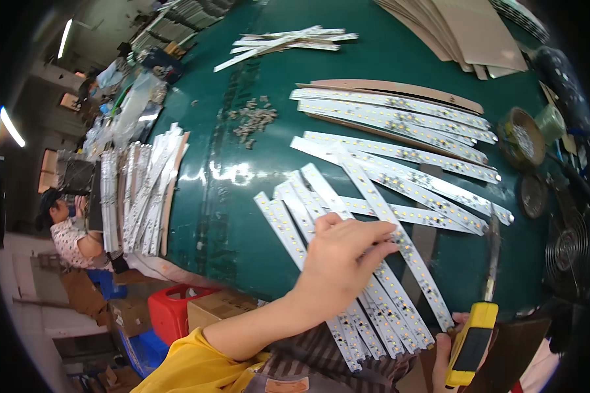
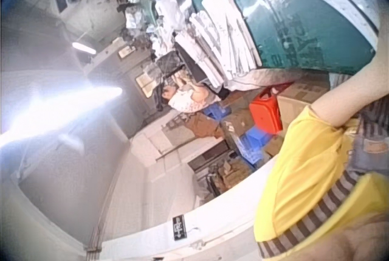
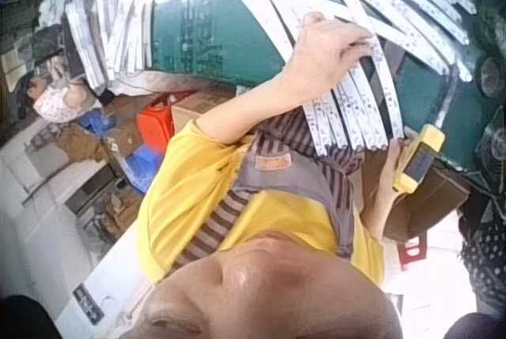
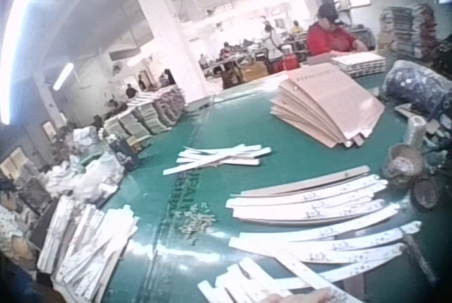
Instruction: The person places small electronic components onto LED light strips by hand and solders them in place using a soldering iron.
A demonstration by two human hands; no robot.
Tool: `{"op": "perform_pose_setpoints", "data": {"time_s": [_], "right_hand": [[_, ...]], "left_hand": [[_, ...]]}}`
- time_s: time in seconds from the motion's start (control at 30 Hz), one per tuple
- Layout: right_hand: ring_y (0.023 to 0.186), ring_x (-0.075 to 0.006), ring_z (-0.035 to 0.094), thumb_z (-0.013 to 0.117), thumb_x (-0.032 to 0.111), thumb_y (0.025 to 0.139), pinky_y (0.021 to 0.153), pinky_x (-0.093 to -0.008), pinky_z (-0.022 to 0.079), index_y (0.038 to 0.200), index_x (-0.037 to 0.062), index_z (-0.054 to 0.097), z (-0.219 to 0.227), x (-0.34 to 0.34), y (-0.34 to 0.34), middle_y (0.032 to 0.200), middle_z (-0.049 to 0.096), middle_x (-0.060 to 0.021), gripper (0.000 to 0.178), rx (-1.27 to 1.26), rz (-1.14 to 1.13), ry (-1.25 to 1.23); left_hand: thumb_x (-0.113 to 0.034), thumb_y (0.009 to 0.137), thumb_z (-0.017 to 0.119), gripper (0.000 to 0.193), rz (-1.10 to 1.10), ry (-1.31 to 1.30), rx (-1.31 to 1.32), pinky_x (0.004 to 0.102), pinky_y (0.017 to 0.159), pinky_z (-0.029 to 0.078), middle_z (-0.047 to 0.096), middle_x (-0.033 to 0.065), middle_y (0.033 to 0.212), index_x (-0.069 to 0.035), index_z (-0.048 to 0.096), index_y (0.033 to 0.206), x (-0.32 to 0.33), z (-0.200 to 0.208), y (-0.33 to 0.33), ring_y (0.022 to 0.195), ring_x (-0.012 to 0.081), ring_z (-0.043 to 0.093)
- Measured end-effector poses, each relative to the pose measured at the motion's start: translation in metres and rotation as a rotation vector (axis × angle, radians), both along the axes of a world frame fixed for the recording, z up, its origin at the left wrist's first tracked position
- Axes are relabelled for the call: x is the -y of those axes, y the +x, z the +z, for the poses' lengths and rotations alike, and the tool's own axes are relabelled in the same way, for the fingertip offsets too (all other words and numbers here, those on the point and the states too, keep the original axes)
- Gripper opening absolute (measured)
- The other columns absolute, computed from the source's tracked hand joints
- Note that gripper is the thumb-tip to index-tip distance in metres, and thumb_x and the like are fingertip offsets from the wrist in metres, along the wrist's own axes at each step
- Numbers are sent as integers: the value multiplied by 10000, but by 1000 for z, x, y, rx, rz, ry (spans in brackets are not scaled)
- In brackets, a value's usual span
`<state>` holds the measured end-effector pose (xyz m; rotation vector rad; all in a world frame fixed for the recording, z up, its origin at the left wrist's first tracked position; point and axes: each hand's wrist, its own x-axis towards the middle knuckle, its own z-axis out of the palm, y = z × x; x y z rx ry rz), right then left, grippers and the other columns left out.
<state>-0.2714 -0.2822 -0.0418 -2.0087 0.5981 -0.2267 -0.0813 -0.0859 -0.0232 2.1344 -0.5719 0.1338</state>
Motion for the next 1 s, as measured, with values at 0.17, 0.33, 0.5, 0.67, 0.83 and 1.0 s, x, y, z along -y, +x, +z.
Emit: {"op": "perform_pose_setpoints", "data": {"time_s": [0.17, 0.33, 0.5, 0.67, 0.83, 1.0], "right_hand": [[774, -127, 528, 785, 102, 780, 709, -253, 428, 1051, 13, 586, 0, -8, 6, 970, 642, -60, 348, 120, -149, -28], [785, -194, 621, 777, 226, 824, 685, -283, 476, 1063, -17, 601, 6, -2, 8, 980, 661, -108, 383, 129, -8, -164], [800, -295, 633, 728, 286, 852, 717, -342, 497, 1041, -18, 622, 5, 2, -4, 975, 641, -162, 374, 164, -34, -240], [803, -308, 648, 712, 228, 839, 724, -347, 508, 1005, 12, 656, 23, -6, -3, 906, 650, -129, 279, 87, -111, -64], [805, -292, 657, 695, 174, 807, 739, -345, 518, 999, 8, 692, 25, -5, -6, 896, 675, -125, 254, 117, -75, -12], [822, -292, 665, 704, 147, 773, 758, -344, 523, 1042, 9, 719, 35, -4, -4, 943, 694, -137, 303, 69, -44, 162]], "left_hand": [[-134, 783, 788, 117, -44, 57, -10, 337, 784, 366, 721, 22, 782, -104, 744, 887, -1, 4, 3, 673, 164, 643], [-101, 747, 808, 114, -11, 119, 17, 330, 779, 336, 722, 13, 795, -106, 761, 851, -2, 5, 4, 694, 162, 641], [-89, 712, 831, 148, -2, 174, 65, 325, 781, 343, 707, 0, 809, -104, 760, 841, -1, 5, 3, 720, 155, 630], [-76, 713, 830, 145, 56, 96, 20, 312, 818, 372, 706, 17, 811, -87, 756, 837, 0, 2, 3, 723, 143, 632], [-77, 721, 824, 133, 37, 113, 51, 304, 816, 370, 718, 19, 821, -80, 756, 834, -1, -4, 5, 737, 148, 639], [-79, 712, 828, 132, 38, 157, 79, 313, 822, 372, 723, 14, 815, -84, 758, 823, -2, -1, 7, 784, 157, 653]]}}
